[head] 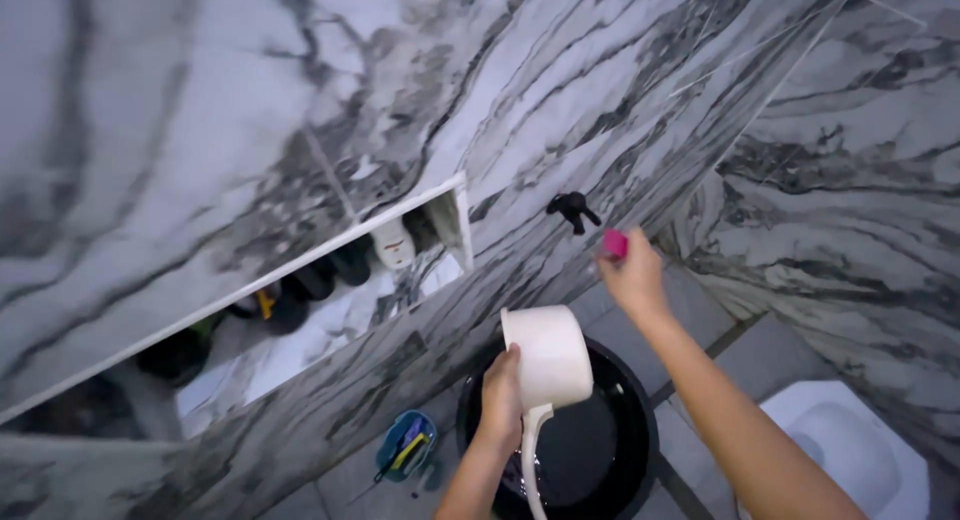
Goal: The recorder is cleaning a plastic water bailer (gayung) with a sponge and detergent in a bathroom setting.
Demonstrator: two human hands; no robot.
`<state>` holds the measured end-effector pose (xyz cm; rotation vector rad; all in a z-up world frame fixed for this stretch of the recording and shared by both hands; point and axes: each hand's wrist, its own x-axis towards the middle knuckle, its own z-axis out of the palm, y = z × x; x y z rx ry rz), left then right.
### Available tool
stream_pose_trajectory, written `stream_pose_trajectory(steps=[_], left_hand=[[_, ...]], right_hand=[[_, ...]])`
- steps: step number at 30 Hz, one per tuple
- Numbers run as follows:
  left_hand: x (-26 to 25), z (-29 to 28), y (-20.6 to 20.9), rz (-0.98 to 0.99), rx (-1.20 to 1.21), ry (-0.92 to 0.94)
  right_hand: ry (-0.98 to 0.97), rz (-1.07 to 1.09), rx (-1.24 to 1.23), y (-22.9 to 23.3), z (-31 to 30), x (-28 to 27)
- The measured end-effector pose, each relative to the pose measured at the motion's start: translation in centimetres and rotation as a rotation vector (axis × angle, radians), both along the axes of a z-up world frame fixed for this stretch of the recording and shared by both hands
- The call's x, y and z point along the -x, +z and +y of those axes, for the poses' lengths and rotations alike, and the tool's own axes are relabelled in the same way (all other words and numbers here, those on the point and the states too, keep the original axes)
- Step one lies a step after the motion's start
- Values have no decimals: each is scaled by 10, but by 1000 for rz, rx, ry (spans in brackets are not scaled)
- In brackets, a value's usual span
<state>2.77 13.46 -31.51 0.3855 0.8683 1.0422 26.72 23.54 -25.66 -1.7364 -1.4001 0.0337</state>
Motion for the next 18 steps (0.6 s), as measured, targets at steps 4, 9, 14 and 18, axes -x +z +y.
stream_pose_trajectory(steps=[4,9,14,18], left_hand=[[-36,52,-28,80,36,-34],[-68,86,-53,108,117,-30],[-78,103,-84,49,144,-27],[-83,114,-103,19,129,-18]], right_hand=[[-2,-177,-125,-9,64,-15],[7,-104,-34,-13,82,-44],[34,48,103,-44,105,-82],[59,503,74,-130,94,-96]])
